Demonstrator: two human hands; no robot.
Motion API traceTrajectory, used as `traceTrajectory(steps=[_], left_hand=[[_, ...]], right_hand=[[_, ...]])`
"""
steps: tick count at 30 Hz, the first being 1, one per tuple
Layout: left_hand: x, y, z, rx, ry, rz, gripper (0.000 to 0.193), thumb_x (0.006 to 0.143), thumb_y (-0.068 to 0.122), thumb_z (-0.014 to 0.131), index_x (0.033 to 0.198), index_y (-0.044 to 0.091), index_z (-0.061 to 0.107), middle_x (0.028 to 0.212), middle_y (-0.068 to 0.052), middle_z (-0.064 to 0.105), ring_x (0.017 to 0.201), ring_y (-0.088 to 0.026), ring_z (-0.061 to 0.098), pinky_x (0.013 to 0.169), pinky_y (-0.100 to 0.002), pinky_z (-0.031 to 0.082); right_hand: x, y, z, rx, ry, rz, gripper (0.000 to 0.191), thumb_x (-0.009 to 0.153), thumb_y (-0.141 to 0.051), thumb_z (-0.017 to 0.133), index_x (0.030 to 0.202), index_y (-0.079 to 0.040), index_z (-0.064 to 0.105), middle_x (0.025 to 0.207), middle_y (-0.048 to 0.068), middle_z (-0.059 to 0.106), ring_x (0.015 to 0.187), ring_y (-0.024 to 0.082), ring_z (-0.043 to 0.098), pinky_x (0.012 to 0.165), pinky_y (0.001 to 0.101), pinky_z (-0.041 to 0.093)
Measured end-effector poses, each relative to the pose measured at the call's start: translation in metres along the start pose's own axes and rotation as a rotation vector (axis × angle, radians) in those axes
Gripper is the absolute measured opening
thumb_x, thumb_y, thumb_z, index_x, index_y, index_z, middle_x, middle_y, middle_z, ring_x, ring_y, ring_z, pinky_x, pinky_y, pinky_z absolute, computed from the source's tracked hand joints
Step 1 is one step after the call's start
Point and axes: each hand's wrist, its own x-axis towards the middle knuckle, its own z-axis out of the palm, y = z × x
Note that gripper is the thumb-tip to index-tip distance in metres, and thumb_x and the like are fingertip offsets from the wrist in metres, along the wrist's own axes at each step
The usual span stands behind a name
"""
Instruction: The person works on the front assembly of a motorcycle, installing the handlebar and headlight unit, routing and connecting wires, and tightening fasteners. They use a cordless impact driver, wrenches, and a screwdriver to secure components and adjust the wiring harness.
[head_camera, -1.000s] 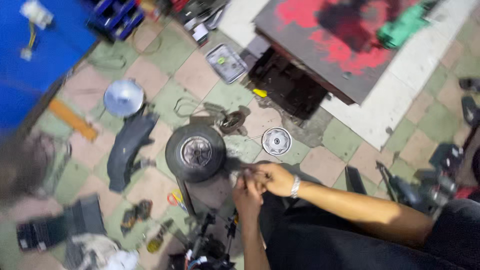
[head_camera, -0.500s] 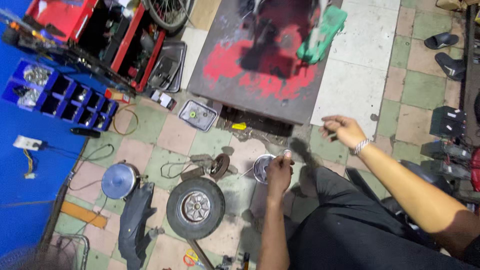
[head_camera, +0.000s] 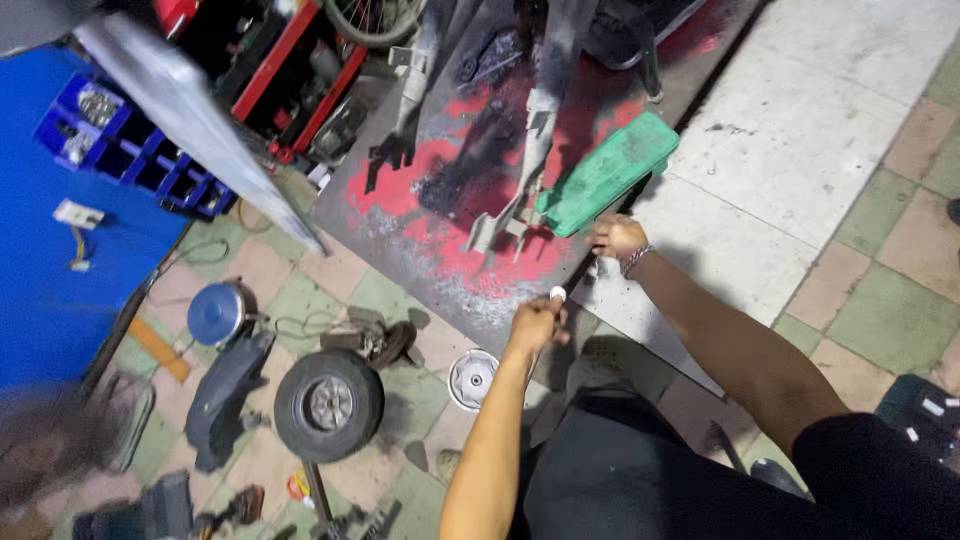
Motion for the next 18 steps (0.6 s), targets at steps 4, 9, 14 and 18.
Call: traceTrajectory(steps=[4, 9, 14, 18], left_hand=[[0.039, 0.053, 0.034, -0.192, 0.002, 0.108, 0.033, 0.103, 0.035, 0.057, 0.101, 0.002, 0.064, 0.091, -0.009, 0.07, 0.067, -0.019, 0.074, 0.039, -0.03, 0.04], [0.077, 0.101, 0.068, -0.489, 0.082, -0.027, 0.044, 0.108, 0.041, 0.052, 0.107, -0.002, 0.061, 0.09, -0.018, 0.07, 0.071, -0.025, 0.071, 0.045, -0.029, 0.05], [0.082, 0.106, 0.086, -0.612, 0.071, 0.068, 0.042, 0.106, 0.043, 0.052, 0.106, 0.002, 0.061, 0.089, -0.016, 0.071, 0.074, -0.022, 0.074, 0.045, -0.028, 0.044], [0.082, 0.125, 0.074, -0.497, 0.14, 0.335, 0.042, 0.106, 0.046, 0.053, 0.107, 0.006, 0.067, 0.096, -0.016, 0.078, 0.069, -0.017, 0.063, 0.045, -0.023, 0.041]], right_hand=[[0.016, -0.022, -0.007, -0.456, 0.152, 0.059, 0.031, 0.095, -0.016, 0.056, 0.125, -0.007, 0.06, 0.118, 0.013, 0.071, 0.105, 0.026, 0.068, 0.071, 0.0405, 0.062], [0.033, -0.032, -0.02, -0.201, 0.197, 0.17, 0.03, 0.098, -0.017, 0.048, 0.115, 0.0, 0.065, 0.119, 0.015, 0.071, 0.109, 0.026, 0.071, 0.075, 0.0396, 0.064], [0.027, -0.03, -0.058, -0.098, 0.068, 0.222, 0.028, 0.097, -0.02, 0.051, 0.117, -0.003, 0.061, 0.116, 0.013, 0.075, 0.106, 0.026, 0.071, 0.081, 0.0378, 0.06], [0.031, -0.038, -0.069, -0.242, -0.042, -0.088, 0.034, 0.091, -0.017, 0.053, 0.12, -0.002, 0.062, 0.106, 0.016, 0.076, 0.092, 0.028, 0.073, 0.078, 0.0382, 0.059]])
